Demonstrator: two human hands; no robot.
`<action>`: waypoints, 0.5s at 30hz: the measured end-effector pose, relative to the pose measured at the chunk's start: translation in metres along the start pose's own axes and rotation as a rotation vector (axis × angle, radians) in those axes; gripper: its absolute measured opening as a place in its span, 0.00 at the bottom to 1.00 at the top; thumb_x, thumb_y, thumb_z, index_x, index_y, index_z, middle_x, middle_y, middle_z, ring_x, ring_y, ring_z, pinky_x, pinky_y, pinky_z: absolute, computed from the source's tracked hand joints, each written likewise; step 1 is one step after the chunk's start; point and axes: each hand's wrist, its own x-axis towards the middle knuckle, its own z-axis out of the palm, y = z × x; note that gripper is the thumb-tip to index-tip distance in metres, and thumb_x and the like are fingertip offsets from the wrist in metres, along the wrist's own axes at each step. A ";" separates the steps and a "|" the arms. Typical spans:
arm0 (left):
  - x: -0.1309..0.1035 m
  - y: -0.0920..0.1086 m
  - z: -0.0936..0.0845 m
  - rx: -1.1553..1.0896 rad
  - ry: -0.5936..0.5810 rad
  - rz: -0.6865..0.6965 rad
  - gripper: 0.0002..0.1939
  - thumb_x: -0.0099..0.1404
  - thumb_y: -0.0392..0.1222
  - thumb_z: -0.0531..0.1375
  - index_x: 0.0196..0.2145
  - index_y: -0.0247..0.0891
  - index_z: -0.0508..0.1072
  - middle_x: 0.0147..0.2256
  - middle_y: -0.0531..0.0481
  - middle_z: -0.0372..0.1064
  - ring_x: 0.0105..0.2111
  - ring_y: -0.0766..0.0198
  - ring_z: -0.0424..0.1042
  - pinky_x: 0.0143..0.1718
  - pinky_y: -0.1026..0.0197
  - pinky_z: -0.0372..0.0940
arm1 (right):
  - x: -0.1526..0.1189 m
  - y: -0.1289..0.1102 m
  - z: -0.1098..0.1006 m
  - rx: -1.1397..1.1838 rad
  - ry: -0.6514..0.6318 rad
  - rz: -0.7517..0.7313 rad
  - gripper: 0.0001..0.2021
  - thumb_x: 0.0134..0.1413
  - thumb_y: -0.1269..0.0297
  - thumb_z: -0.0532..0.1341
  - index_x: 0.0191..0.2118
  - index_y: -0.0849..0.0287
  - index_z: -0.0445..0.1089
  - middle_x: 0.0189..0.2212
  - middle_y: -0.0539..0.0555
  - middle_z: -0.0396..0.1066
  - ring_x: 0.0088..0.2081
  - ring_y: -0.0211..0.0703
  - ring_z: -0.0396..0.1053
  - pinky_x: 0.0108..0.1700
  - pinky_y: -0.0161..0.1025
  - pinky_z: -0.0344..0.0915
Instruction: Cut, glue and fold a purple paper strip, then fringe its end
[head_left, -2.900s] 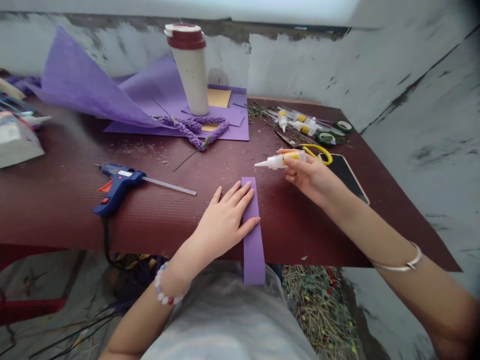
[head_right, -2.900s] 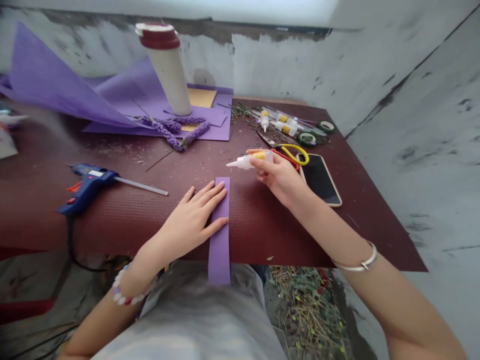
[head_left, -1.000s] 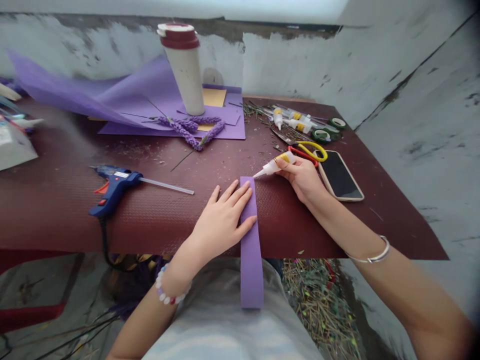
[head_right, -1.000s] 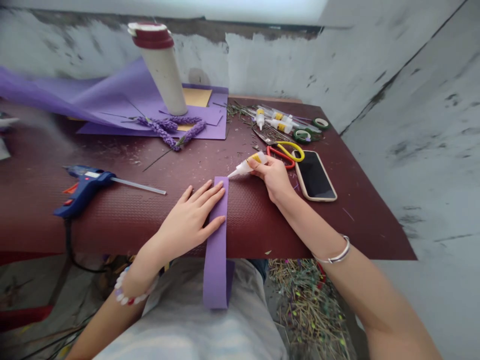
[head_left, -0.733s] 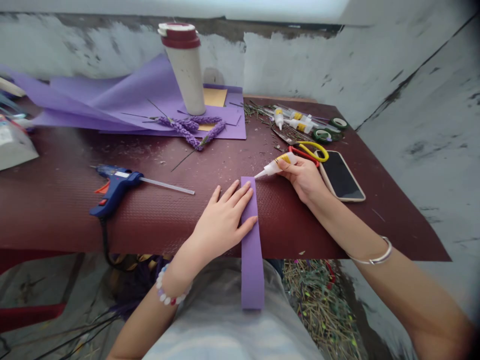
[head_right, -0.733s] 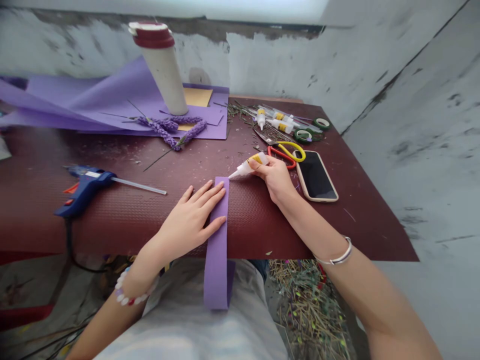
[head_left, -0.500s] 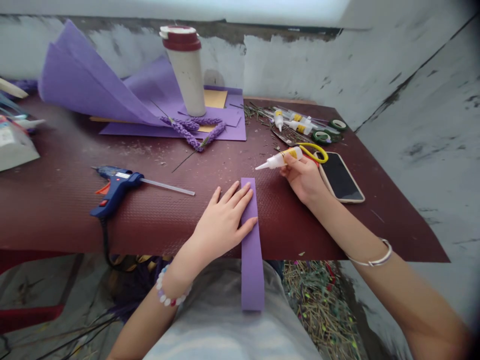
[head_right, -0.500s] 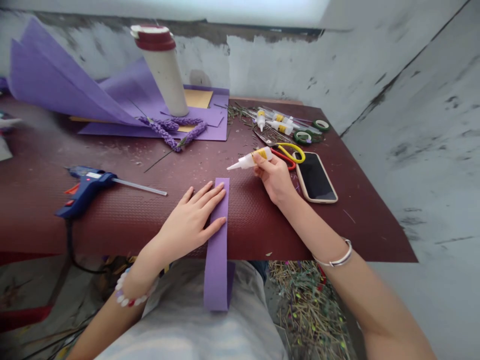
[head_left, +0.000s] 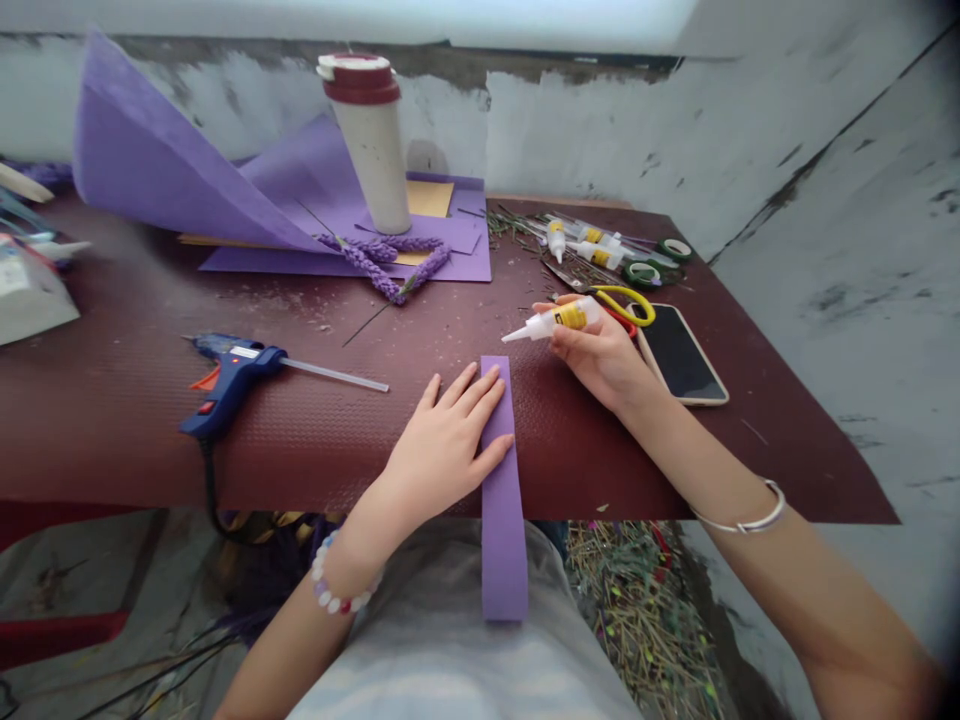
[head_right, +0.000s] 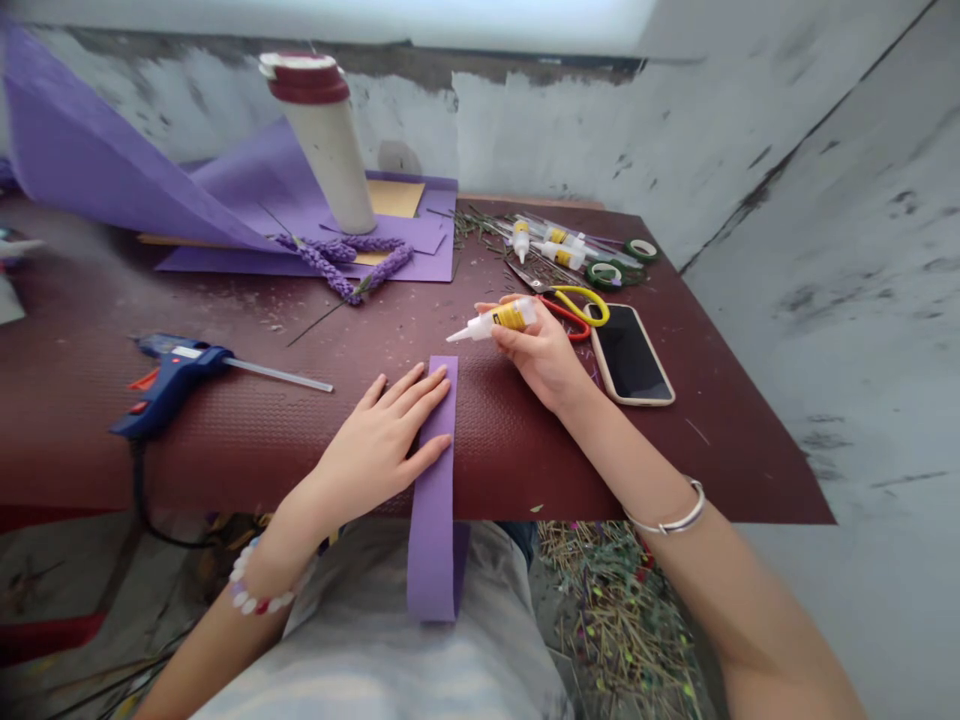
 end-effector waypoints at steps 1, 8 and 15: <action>0.000 0.000 0.000 -0.001 0.001 0.000 0.32 0.78 0.54 0.50 0.72 0.34 0.56 0.73 0.46 0.50 0.74 0.48 0.48 0.71 0.33 0.50 | 0.000 0.000 0.000 0.001 -0.006 0.002 0.22 0.34 0.63 0.81 0.38 0.48 0.75 0.43 0.47 0.81 0.38 0.39 0.73 0.35 0.35 0.69; 0.000 0.000 0.001 -0.005 0.011 0.000 0.32 0.77 0.54 0.50 0.72 0.34 0.56 0.73 0.44 0.50 0.74 0.48 0.48 0.71 0.33 0.50 | 0.004 0.003 -0.006 -0.052 -0.017 -0.010 0.22 0.35 0.48 0.81 0.38 0.50 0.81 0.38 0.50 0.81 0.32 0.39 0.69 0.36 0.39 0.71; -0.001 -0.001 0.002 0.008 0.030 0.004 0.32 0.77 0.54 0.50 0.71 0.34 0.58 0.73 0.41 0.49 0.74 0.47 0.49 0.71 0.33 0.52 | 0.004 0.005 -0.006 -0.073 0.015 0.049 0.22 0.36 0.51 0.81 0.40 0.51 0.80 0.42 0.51 0.81 0.42 0.44 0.75 0.41 0.39 0.73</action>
